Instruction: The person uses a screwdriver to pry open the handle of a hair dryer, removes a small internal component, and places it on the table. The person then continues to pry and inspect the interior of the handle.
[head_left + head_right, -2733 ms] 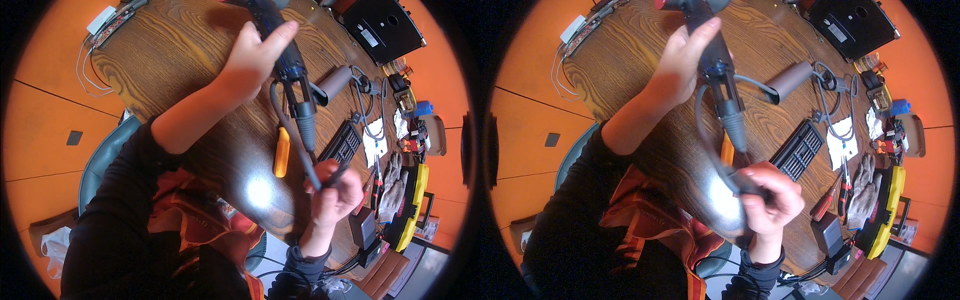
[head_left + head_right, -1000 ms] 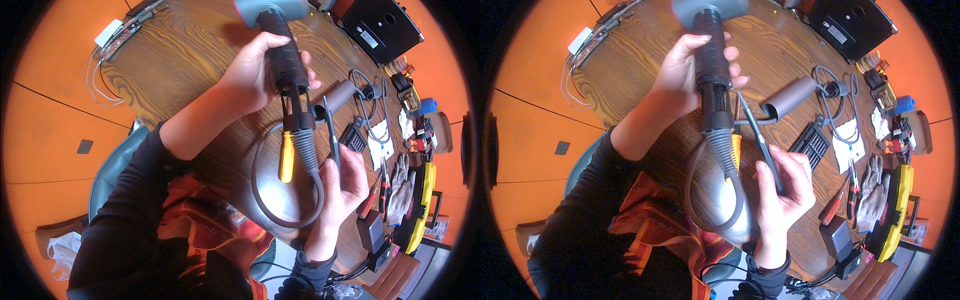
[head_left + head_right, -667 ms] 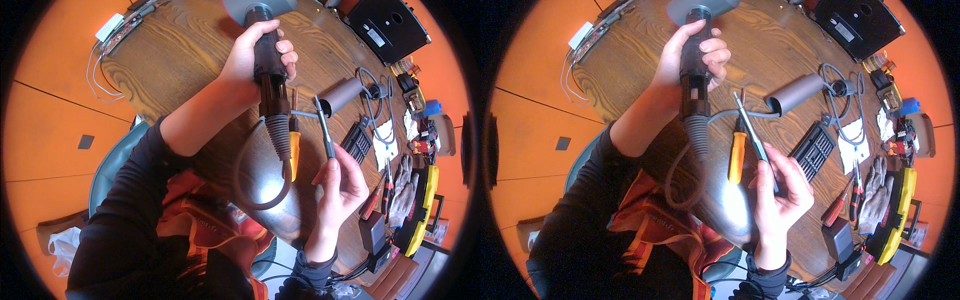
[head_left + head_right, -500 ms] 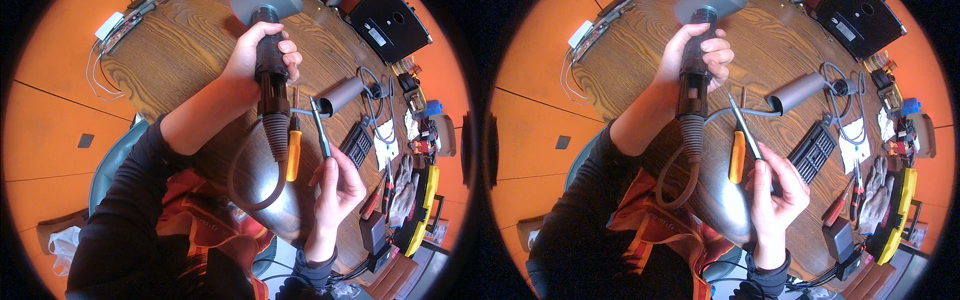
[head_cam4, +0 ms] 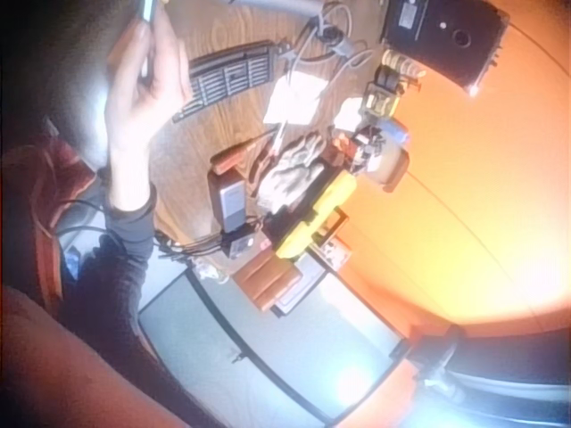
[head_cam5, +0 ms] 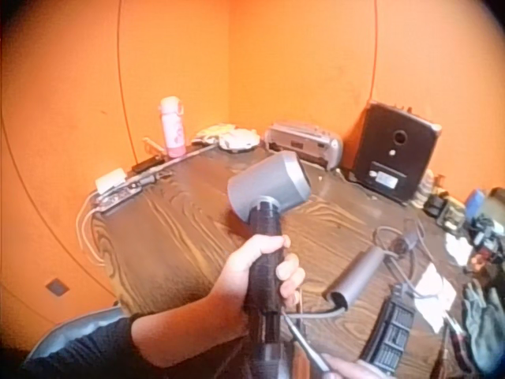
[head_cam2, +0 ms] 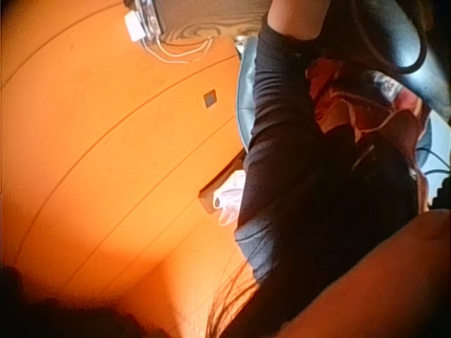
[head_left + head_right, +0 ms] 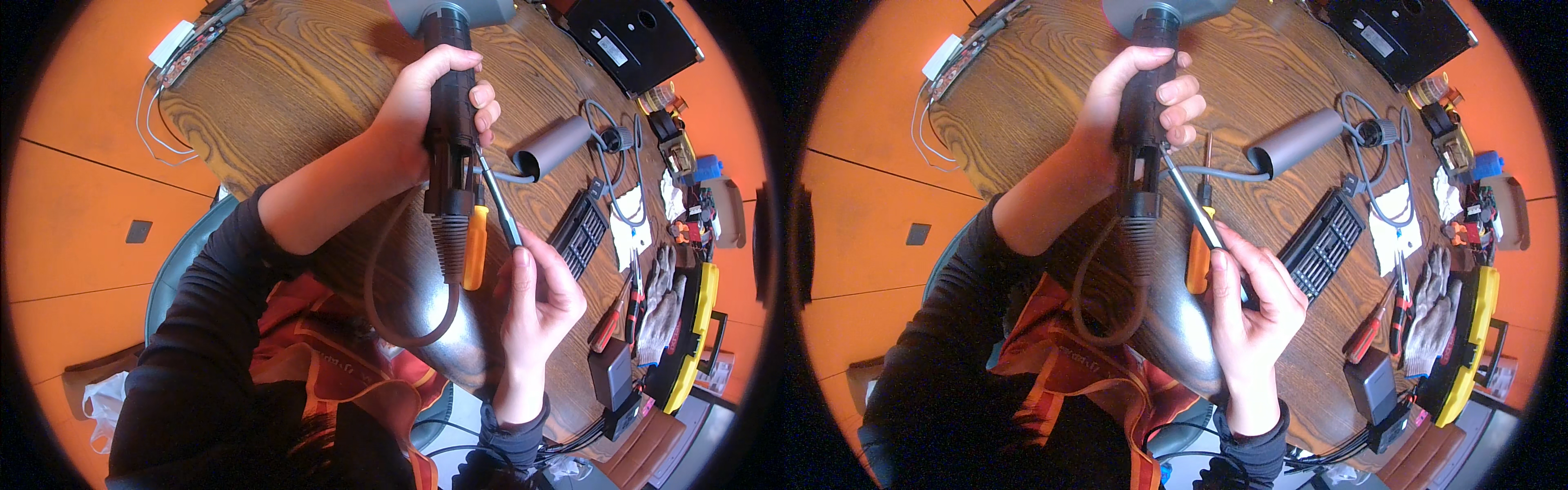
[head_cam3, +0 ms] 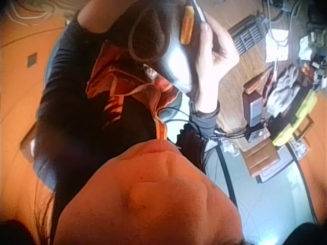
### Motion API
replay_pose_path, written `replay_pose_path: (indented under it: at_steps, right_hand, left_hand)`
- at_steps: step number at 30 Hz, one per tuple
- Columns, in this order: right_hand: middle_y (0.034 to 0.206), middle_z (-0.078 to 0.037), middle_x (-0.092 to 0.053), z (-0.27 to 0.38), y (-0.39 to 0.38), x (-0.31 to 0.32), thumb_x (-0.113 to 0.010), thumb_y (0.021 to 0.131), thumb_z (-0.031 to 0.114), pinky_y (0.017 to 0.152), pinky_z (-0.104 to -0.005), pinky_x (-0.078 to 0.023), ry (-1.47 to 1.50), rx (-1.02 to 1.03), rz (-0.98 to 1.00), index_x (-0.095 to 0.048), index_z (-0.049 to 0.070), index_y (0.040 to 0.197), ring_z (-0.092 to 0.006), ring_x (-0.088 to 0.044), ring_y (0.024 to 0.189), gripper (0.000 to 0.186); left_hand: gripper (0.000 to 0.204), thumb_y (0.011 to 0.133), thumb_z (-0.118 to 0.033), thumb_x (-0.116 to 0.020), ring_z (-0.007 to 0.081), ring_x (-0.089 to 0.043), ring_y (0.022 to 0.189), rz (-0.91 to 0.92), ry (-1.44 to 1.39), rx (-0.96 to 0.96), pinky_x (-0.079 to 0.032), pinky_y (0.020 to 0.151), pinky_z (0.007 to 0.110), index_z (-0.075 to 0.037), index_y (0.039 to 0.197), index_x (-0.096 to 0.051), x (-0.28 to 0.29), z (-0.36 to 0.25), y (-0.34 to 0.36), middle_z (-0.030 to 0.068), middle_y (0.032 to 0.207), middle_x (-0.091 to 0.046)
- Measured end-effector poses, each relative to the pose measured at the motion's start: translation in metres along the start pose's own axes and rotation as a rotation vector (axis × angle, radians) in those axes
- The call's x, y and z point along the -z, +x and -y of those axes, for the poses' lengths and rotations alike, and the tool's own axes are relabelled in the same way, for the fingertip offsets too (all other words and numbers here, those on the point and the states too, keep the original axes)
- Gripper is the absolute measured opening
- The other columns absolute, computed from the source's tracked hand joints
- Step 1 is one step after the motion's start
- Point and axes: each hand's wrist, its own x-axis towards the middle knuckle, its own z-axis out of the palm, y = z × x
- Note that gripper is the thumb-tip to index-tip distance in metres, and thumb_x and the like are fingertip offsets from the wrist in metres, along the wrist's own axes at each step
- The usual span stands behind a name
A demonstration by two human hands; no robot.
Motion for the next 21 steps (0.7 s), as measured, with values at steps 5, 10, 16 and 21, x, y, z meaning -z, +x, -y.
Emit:
replay_pose_path:
  at_steps: [5,10,16,21]
  right_hand:
    - [0.07,-0.007,-0.061,-0.0022,0.0004,-0.001,-0.061,0.075,-0.004,0.06,-0.0198,-0.043,0.002,0.012,-0.022,-0.065,0.0,0.097,-0.0088,-0.056,0.062,0.022]
    - [0.067,-0.001,-0.057,-0.0065,0.0006,-0.0005,-0.055,0.084,0.0,0.045,-0.015,-0.037,-0.065,0.107,0.015,-0.061,-0.001,0.102,-0.0045,-0.05,0.052,0.019]
    - [0.066,-0.001,-0.057,-0.0078,-0.0007,-0.001,-0.055,0.084,0.002,0.045,-0.0148,-0.036,-0.047,0.09,0.005,-0.061,-0.002,0.101,-0.0043,-0.05,0.051,0.018]
    - [0.066,-0.001,-0.057,-0.0076,-0.0015,-0.0009,-0.055,0.084,0.002,0.044,-0.0146,-0.035,-0.048,0.1,0.003,-0.061,-0.001,0.102,-0.0039,-0.049,0.05,0.019]
  left_hand:
    - [0.018,0.084,-0.023,-0.047,0.011,-0.042,0.049,0.004,0.01,-0.025,-0.04,0.046,0.025,-0.008,0.093,-0.043,-0.0006,-0.0007,-0.0009,-0.0011,0.059,-0.041]
    - [0.019,0.084,-0.024,-0.047,0.0112,-0.043,0.049,0.018,0.034,-0.037,-0.04,0.046,0.025,-0.008,0.094,-0.043,-0.0004,-0.0012,-0.0018,-0.001,0.059,-0.041]
    - [0.034,0.078,-0.039,-0.049,0.015,-0.048,0.053,0.107,0.192,-0.057,-0.042,0.06,0.025,-0.012,0.058,-0.045,0.0041,-0.0029,-0.0004,0.0041,0.055,-0.048]
    - [0.033,0.078,-0.038,-0.049,0.0153,-0.049,0.053,0.124,0.172,-0.071,-0.042,0.06,0.025,-0.011,0.059,-0.046,0.0052,-0.0023,-0.0004,0.0043,0.055,-0.048]
